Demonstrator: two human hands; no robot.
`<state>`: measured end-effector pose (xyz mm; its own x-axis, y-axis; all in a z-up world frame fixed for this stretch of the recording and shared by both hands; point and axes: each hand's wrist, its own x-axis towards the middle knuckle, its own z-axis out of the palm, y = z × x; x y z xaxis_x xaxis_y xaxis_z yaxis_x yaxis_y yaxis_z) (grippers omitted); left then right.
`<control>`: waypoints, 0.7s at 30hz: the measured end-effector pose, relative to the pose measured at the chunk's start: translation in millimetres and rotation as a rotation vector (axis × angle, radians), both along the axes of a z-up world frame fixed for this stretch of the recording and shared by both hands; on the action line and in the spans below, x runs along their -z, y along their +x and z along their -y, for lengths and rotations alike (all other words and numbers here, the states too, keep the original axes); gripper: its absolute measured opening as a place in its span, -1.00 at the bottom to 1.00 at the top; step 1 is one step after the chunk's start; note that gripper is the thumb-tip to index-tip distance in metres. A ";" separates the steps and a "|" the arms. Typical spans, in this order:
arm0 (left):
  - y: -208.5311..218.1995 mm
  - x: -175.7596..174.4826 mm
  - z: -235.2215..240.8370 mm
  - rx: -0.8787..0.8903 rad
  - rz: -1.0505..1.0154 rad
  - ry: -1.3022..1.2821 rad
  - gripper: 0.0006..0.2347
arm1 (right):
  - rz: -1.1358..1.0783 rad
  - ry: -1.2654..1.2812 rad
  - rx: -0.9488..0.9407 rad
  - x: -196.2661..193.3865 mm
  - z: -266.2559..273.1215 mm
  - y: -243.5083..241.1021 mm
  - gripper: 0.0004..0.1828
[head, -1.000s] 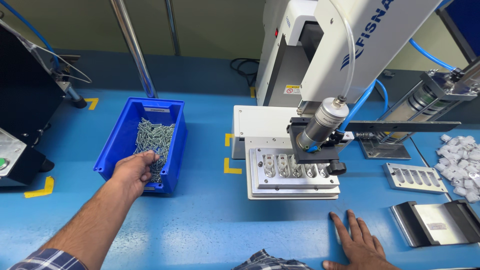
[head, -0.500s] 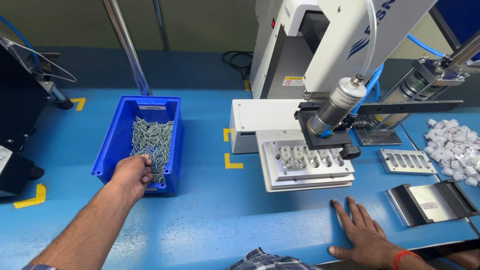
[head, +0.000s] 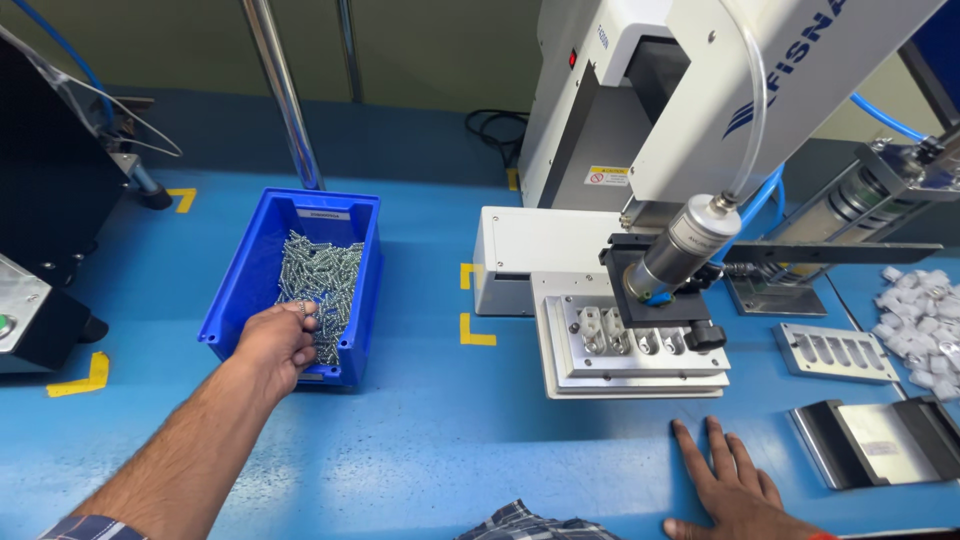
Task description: The person picks small metal springs from a blue bin and places them into slots on a metal fixture. They repeatedly insert springs, adjust the fixture, and continue the process throughout the clip.
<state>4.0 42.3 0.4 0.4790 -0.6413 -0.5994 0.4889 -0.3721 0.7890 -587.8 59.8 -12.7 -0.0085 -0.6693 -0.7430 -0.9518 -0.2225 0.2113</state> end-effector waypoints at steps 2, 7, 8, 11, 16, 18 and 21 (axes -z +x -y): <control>-2.3 3.4 1.2 -0.018 0.017 0.009 -0.97 | -0.011 0.006 0.006 11.5 3.5 -6.6 0.37; -0.6 12.7 6.1 0.020 0.089 0.034 -0.86 | 0.019 0.017 0.019 15.5 6.1 -12.3 0.40; 0.6 14.3 7.1 0.031 0.103 0.050 -0.84 | 0.031 0.018 0.025 12.2 6.0 -10.6 0.39; 1.7 18.8 9.5 0.055 0.149 0.090 -0.81 | 0.068 0.046 0.071 -1.3 0.8 -2.6 0.37; 1.8 27.9 12.5 0.071 0.220 0.113 -0.83 | 0.091 0.076 0.130 -23.2 -2.1 7.2 0.33; 4.2 27.1 14.2 0.040 0.158 0.099 -0.93 | 0.110 0.089 0.150 -28.8 -1.5 9.8 0.32; 6.2 14.6 10.5 -0.096 -0.019 0.059 -0.94 | 0.131 0.081 0.169 -35.8 -3.6 13.0 0.35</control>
<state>10.1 31.9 -14.2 0.5248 -0.5561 -0.6444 0.5391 -0.3688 0.7572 -574.8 63.4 23.1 -0.0156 -0.6047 -0.7963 -0.9951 -0.0683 0.0714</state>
